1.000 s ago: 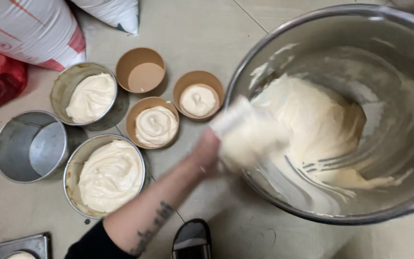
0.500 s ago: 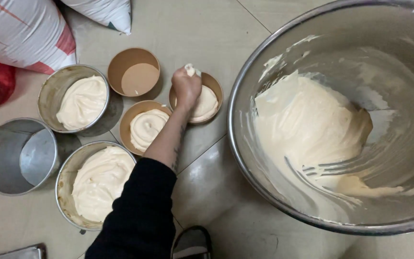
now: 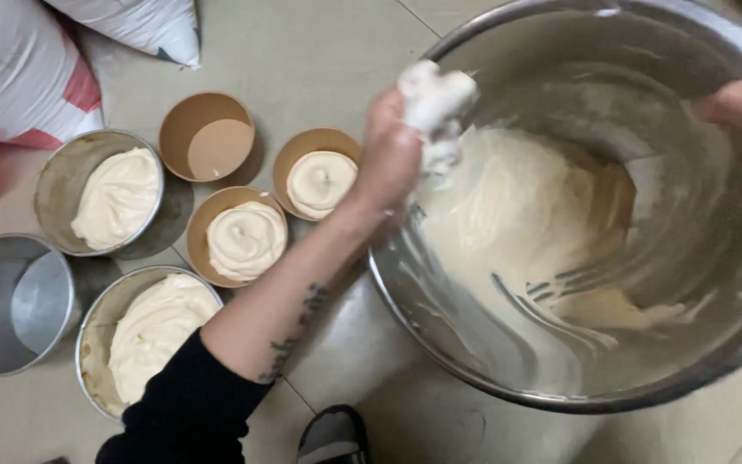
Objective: Filling small cake tins with batter from a large mixing bowl using hands and a small scraper
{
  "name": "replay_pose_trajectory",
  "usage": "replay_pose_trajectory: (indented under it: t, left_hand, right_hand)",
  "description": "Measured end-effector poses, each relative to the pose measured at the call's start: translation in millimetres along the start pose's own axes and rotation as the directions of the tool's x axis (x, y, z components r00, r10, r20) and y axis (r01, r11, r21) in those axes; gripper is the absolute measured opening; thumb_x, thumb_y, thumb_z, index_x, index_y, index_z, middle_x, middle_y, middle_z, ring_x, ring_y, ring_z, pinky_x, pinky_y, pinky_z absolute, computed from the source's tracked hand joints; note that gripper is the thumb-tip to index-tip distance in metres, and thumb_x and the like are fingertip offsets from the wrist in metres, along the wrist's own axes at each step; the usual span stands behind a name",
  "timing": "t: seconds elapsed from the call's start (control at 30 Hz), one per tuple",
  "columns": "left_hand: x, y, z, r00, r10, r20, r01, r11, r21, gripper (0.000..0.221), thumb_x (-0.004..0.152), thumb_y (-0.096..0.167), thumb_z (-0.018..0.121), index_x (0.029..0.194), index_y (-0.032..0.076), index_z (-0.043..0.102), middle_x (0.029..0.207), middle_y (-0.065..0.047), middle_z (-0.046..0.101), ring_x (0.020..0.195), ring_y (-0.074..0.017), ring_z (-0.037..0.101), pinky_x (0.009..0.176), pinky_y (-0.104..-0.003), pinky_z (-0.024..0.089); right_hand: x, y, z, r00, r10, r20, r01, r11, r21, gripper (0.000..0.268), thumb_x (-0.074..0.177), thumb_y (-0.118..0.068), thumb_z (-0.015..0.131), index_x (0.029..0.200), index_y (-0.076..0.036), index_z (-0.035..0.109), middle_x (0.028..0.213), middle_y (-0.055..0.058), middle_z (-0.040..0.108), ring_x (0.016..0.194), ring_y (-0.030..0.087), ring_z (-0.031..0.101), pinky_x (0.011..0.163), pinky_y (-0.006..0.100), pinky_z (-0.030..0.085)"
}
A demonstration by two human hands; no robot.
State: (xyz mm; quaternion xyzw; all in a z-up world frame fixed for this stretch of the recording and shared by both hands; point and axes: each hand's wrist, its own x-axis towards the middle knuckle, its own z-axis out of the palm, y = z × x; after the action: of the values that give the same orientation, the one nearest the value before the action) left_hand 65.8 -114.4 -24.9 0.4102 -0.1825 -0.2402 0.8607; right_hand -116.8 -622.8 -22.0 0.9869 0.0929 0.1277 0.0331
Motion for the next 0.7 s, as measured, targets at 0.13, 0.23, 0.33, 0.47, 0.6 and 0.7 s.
replay_pose_trajectory:
  t: [0.13, 0.23, 0.33, 0.47, 0.6, 0.7]
  left_hand:
    - [-13.7, -53.5, 82.4, 0.944, -0.246, 0.219, 0.036, 0.739, 0.673, 0.024, 0.101, 0.027, 0.07, 0.112, 0.008, 0.08, 0.099, -0.008, 0.081, 0.087, -0.0197, 0.079, 0.075, -0.036, 0.068]
    - [-2.4, -187.7, 90.8, 0.924, 0.099, 0.37, -0.357, 0.574, 0.737, 0.038, 0.099, 0.028, 0.07, 0.13, 0.006, 0.076, 0.129, -0.016, 0.082, 0.108, -0.04, 0.078, 0.089, -0.047, 0.063]
    - [-22.0, -271.2, 64.0, 0.755, 0.146, 0.64, -0.652, 0.275, 0.706, 0.038, 0.096, 0.016, 0.072, 0.131, 0.0, 0.073, 0.132, -0.018, 0.075, 0.124, -0.041, 0.068, 0.112, -0.049, 0.055]
    - [-74.2, -248.5, 16.8, 0.663, -0.337, 0.668, -0.652, 0.178, 0.737, 0.029, 0.1, 0.019, 0.065, 0.122, 0.002, 0.076, 0.121, -0.018, 0.08, 0.107, -0.0407, 0.073, 0.1, -0.051, 0.057]
    - [-80.8, -189.5, 17.0, 0.853, -0.341, 0.395, -0.235, 0.424, 0.875, 0.013, 0.092, 0.009, 0.063, 0.086, 0.0, 0.071, 0.107, -0.019, 0.079, 0.094, -0.0356, 0.072, 0.081, -0.046, 0.063]
    - [-88.0, -214.0, 6.3, 0.88, -0.298, 0.37, -0.246, 0.381, 0.891, 0.02, 0.091, 0.007, 0.063, 0.103, -0.002, 0.076, 0.13, -0.02, 0.081, 0.124, -0.0381, 0.07, 0.107, -0.048, 0.054]
  right_hand:
    - [95.5, -261.9, -154.7, 0.824, 0.565, 0.047, -0.5, 0.686, 0.528, 0.034, 0.109, 0.007, 0.08, 0.091, -0.001, 0.053, 0.082, 0.004, 0.05, 0.069, 0.013, 0.042, 0.057, 0.028, 0.037]
    - [114.6, -315.8, -192.9, 0.87, 0.482, 0.104, -0.466, 0.737, 0.488, 0.024, 0.099, 0.009, 0.07, 0.083, 0.0, 0.055, 0.072, 0.006, 0.05, 0.06, 0.015, 0.042, 0.051, 0.029, 0.036]
    - [115.3, -330.8, -196.0, 0.874, 0.469, 0.126, -0.463, 0.726, 0.508, 0.026, 0.095, 0.005, 0.067, 0.077, -0.003, 0.05, 0.068, 0.0, 0.043, 0.062, 0.012, 0.033, 0.052, 0.028, 0.029]
    - [112.6, -337.3, -203.8, 0.864, 0.477, 0.16, -0.485, 0.704, 0.519, 0.027, 0.095, 0.006, 0.066, 0.075, -0.004, 0.05, 0.067, 0.001, 0.045, 0.059, 0.012, 0.036, 0.052, 0.027, 0.032]
    - [112.9, -334.7, -201.8, 0.855, 0.494, 0.158, -0.498, 0.697, 0.516, 0.023, 0.096, 0.006, 0.064, 0.077, -0.003, 0.054, 0.067, 0.001, 0.046, 0.057, 0.012, 0.038, 0.049, 0.028, 0.033]
    - [118.1, -338.7, -202.1, 0.887, 0.449, 0.112, -0.442, 0.752, 0.489, 0.023, 0.097, 0.006, 0.065, 0.077, -0.003, 0.055, 0.068, 0.001, 0.044, 0.06, 0.012, 0.036, 0.052, 0.029, 0.032]
